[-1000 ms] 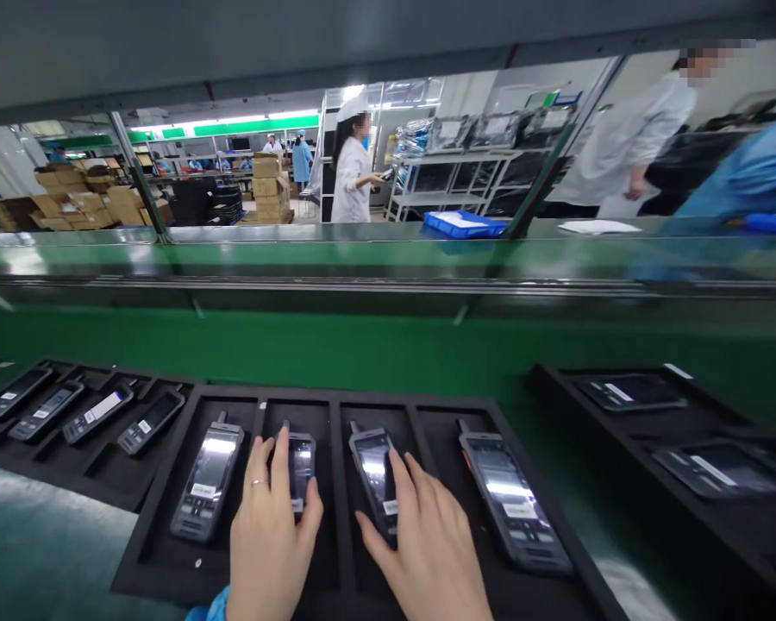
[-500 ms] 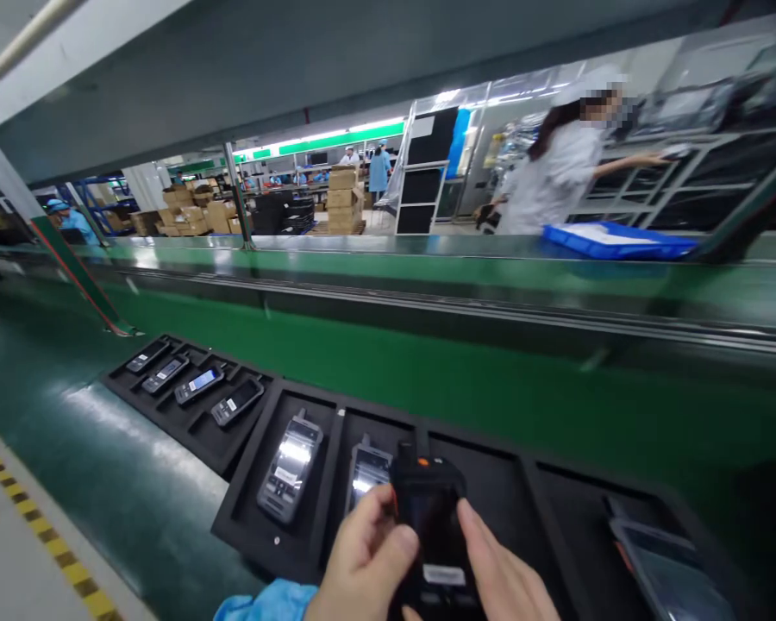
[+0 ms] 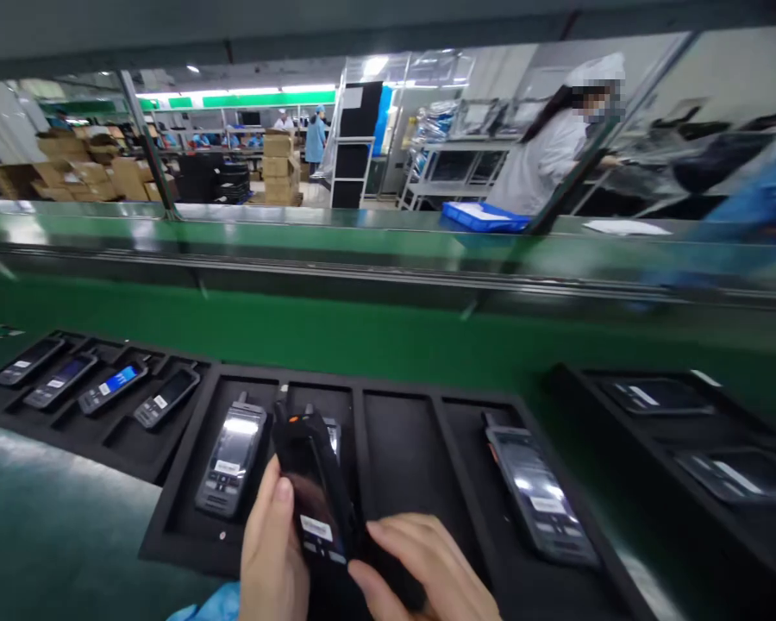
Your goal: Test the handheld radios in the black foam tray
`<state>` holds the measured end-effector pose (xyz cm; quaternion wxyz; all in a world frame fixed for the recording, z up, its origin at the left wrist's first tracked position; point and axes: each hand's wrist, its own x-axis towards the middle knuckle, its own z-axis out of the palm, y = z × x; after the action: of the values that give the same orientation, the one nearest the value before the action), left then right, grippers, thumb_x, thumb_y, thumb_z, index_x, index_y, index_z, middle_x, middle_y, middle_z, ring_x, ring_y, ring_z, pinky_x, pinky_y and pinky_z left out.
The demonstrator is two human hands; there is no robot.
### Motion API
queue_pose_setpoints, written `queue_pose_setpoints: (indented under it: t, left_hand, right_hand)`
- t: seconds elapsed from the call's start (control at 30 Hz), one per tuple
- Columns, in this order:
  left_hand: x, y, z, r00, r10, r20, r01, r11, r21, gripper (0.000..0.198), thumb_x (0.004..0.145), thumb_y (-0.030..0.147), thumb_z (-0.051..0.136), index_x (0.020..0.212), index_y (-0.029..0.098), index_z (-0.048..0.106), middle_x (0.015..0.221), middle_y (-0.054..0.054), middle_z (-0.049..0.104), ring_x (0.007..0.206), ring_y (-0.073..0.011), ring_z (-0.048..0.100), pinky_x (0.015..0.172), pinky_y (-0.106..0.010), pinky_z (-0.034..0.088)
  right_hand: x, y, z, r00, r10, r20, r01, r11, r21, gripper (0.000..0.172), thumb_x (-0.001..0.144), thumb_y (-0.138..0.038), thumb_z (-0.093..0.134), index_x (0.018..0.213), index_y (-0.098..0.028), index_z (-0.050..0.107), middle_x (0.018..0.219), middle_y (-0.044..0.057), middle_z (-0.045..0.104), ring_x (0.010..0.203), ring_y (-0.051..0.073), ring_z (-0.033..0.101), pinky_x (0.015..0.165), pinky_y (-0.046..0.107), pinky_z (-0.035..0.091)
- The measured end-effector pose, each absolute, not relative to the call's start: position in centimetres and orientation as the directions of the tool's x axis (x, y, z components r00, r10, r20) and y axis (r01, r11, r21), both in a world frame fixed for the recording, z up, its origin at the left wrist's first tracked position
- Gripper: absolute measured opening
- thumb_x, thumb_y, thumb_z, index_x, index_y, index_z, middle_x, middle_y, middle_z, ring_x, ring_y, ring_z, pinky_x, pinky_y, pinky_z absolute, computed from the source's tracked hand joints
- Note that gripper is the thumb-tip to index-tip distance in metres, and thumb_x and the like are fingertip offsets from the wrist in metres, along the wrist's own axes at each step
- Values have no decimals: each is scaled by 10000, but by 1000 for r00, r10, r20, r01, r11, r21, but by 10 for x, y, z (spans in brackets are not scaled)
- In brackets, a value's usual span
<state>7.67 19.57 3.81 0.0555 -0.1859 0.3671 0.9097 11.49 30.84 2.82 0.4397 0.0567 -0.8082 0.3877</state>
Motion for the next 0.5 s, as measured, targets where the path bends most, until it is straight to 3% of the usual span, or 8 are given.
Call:
queue_pose_setpoints:
  t: [0.17,0.27,0.37,0.5]
  left_hand:
    - [83,196,49,-900,-89,-427,-225,-743,631,345,710,430,831,1028,311,773,961,-6,778,980,-226,715,849,-249,586]
    - [85,196,52,-892,-98,-441,-231,-740,632,414,655,451,866,1031,309,772,977,-11,780,1033,-241,701,885,-263,575]
    - [85,196,53,-889,-74,-452,-239,-766,596,338,666,401,872,981,318,781,945,21,784,959,-177,719,832,-178,559]
    - [82,197,53,-884,-64,-463,-246,-780,576,290,615,366,900,864,262,795,884,9,784,849,-141,728,782,-130,549]
  right_hand:
    - [111,305,32,-582,288,760,-529,576,-624,98,900,-325,648,890,-229,634,635,-3,621,519,138,568,457,236,498]
    - [116,300,30,-615,277,738,-538,537,-650,75,919,-281,624,972,-240,658,725,18,657,601,150,606,522,256,529]
    - [122,296,28,-651,318,689,-488,519,-701,204,932,-216,595,1118,-279,652,874,54,701,741,187,650,626,311,569]
    - [121,303,25,-679,292,674,-472,529,-705,265,935,-331,610,1195,-287,633,905,61,727,786,202,681,663,314,609]
